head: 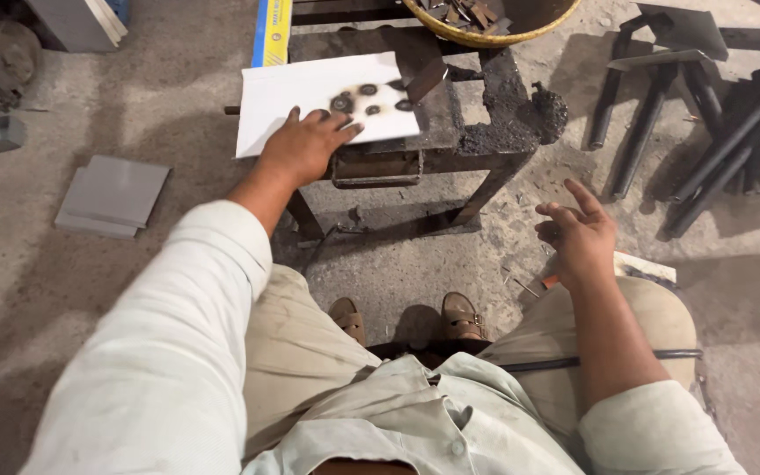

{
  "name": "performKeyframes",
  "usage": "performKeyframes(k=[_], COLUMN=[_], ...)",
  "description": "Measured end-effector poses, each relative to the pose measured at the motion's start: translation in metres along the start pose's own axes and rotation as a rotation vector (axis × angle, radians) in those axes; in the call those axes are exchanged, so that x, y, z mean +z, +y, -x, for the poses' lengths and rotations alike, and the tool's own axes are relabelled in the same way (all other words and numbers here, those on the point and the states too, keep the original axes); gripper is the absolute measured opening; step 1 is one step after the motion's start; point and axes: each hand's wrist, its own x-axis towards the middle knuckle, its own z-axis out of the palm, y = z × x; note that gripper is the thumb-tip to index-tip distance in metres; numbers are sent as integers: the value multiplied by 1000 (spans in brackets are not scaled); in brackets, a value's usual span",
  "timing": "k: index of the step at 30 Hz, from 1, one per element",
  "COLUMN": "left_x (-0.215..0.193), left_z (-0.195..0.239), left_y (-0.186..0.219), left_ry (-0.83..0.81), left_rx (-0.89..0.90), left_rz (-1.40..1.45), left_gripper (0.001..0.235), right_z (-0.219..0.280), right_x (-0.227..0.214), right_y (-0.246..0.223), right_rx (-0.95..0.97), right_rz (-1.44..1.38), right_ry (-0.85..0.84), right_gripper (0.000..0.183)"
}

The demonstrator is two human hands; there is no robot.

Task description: The person joins two metal pipes together using an arc welder, positioning the pipes by hand and then applying the welding rod to the seam to fuse them.

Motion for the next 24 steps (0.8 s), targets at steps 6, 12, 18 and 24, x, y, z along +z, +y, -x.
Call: performKeyframes(k=[6, 12, 18, 24], left_x=[34, 53, 60, 34], left_z=[-9, -20, -22, -11], left_y=[4, 8, 4, 11], left_ry=[-69, -67, -64, -59], left_rx=[-6, 63, 59, 46], left_rz=[146, 185, 183, 235], left_gripper=[63, 51, 52, 57], right_z=[5, 2, 1, -4], right_x=[-1, 7, 4, -6], right_y=[-2, -1, -1, 7], right_rx=[1, 25, 42, 53], right_rz=[68, 72, 105, 168], right_ry=[26, 22, 23, 50], right_gripper=[58, 57, 57, 56])
